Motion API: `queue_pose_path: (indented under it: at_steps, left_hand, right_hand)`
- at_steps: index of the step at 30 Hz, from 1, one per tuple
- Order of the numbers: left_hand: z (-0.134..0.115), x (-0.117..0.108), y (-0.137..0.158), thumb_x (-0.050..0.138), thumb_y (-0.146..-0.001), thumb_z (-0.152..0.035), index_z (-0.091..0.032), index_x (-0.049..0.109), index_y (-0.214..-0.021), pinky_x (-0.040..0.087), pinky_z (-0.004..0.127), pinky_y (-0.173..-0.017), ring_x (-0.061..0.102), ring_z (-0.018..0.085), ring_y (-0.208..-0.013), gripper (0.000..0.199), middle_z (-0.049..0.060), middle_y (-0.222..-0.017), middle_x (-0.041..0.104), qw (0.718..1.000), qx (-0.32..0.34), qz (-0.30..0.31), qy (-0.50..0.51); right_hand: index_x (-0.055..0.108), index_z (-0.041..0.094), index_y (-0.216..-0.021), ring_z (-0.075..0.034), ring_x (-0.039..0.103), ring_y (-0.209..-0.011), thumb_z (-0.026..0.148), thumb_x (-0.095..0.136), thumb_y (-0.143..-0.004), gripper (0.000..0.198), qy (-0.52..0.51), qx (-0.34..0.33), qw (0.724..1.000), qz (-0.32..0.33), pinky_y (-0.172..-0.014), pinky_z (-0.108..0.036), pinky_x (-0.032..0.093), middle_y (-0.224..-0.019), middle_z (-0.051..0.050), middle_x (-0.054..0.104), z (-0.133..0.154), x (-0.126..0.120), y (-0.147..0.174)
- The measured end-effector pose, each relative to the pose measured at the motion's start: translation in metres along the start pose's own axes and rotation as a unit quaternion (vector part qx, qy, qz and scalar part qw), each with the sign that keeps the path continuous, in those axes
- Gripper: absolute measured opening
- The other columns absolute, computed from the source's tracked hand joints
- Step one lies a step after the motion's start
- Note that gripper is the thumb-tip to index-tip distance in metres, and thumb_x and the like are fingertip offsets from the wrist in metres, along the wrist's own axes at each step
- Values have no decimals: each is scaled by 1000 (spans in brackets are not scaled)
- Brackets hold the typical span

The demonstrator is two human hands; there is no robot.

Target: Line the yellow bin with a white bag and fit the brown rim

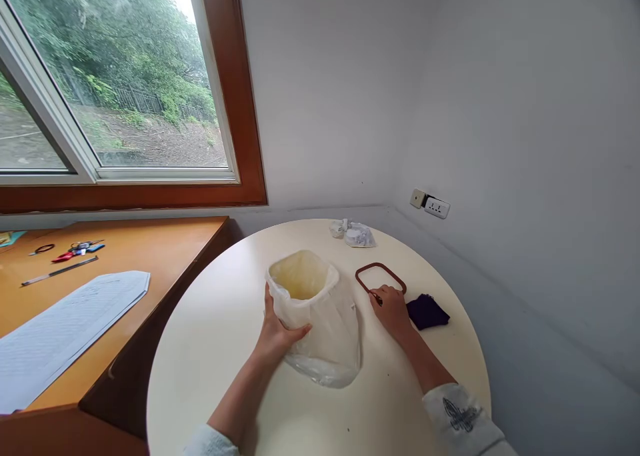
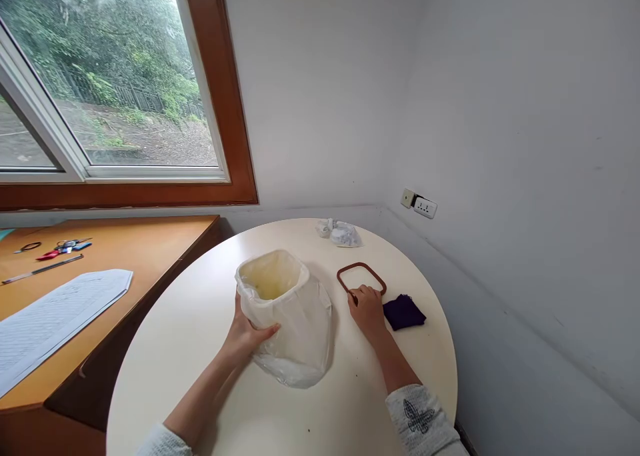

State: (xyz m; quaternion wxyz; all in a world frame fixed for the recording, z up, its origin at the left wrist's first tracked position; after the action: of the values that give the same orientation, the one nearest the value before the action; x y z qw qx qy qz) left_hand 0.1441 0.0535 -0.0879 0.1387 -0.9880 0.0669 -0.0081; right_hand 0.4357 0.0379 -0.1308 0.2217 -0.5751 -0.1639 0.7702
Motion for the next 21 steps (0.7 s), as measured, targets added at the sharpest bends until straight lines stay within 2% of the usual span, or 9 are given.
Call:
queue_pose_path:
  at_steps: [3, 9, 12, 16, 19, 21]
  left_hand:
    - [1, 5, 1, 80, -50, -25, -28, 7, -138, 32, 45, -103, 33, 33, -126, 115, 12, -137, 33, 999, -10, 39, 16]
    - [2, 10, 4, 79, -53, -25, -35, -10, -138, 30, 44, -104, 27, 30, -130, 123, 9, -144, 21, 997, 2, 62, 39]
    - [4, 12, 3, 80, -52, -28, -35, -11, -138, 31, 45, -103, 28, 30, -129, 125, 9, -145, 20, 995, 5, 85, 46]
    - [2, 5, 3, 81, -49, -35, -33, -5, -140, 34, 45, -101, 32, 32, -127, 125, 10, -144, 22, 991, -6, 125, 41]
    - [-4, -10, 0, 78, -51, -44, -34, 0, -140, 33, 41, -102, 23, 31, -131, 118, 7, -147, 14, 994, 12, 108, 9]
    - [-3, -26, -4, 66, -63, -54, -34, 5, -140, 30, 38, -104, 17, 27, -134, 100, 5, -148, 12, 997, 23, 57, -37]
  right_hand:
    - [66, 18, -87, -17, 54, -81, 25, 43, -85, 24, -4, 9, 1000, -13, -82, -32, 30, -80, -4, 62, 0, -5, -1]
    - [63, 16, -93, -17, 53, -86, 23, 33, -90, 31, -17, 20, 999, -22, -82, -31, 30, -88, -6, 63, 19, -14, 1]
    - [61, 18, -98, -17, 53, -90, 25, 31, -91, 31, -30, 5, 1000, 0, -79, -29, 31, -92, -6, 63, 41, -12, 6]
    - [56, 19, -109, -18, 52, -93, 23, 40, -87, 28, -41, -10, 998, 40, -79, -28, 31, -97, -6, 62, 63, -6, 14]
    - [54, 18, -112, -21, 50, -94, 20, 46, -82, 31, -49, -2, 996, 71, -78, -31, 31, -98, -8, 60, 66, -2, 18]
    - [56, 19, -108, -22, 49, -93, 19, 46, -81, 29, -58, 8, 995, 81, -77, -31, 32, -97, -8, 59, 65, -2, 18]
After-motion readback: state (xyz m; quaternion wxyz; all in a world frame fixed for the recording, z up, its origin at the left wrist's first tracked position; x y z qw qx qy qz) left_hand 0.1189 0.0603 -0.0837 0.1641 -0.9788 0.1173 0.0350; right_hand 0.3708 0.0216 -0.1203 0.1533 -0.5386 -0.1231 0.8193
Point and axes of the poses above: each hand's wrist, its own y-axis away from the middle knuckle, its own x-axis out of the palm, z = x × y, the point moved 7 cm from there along -y, towards the middle knuckle
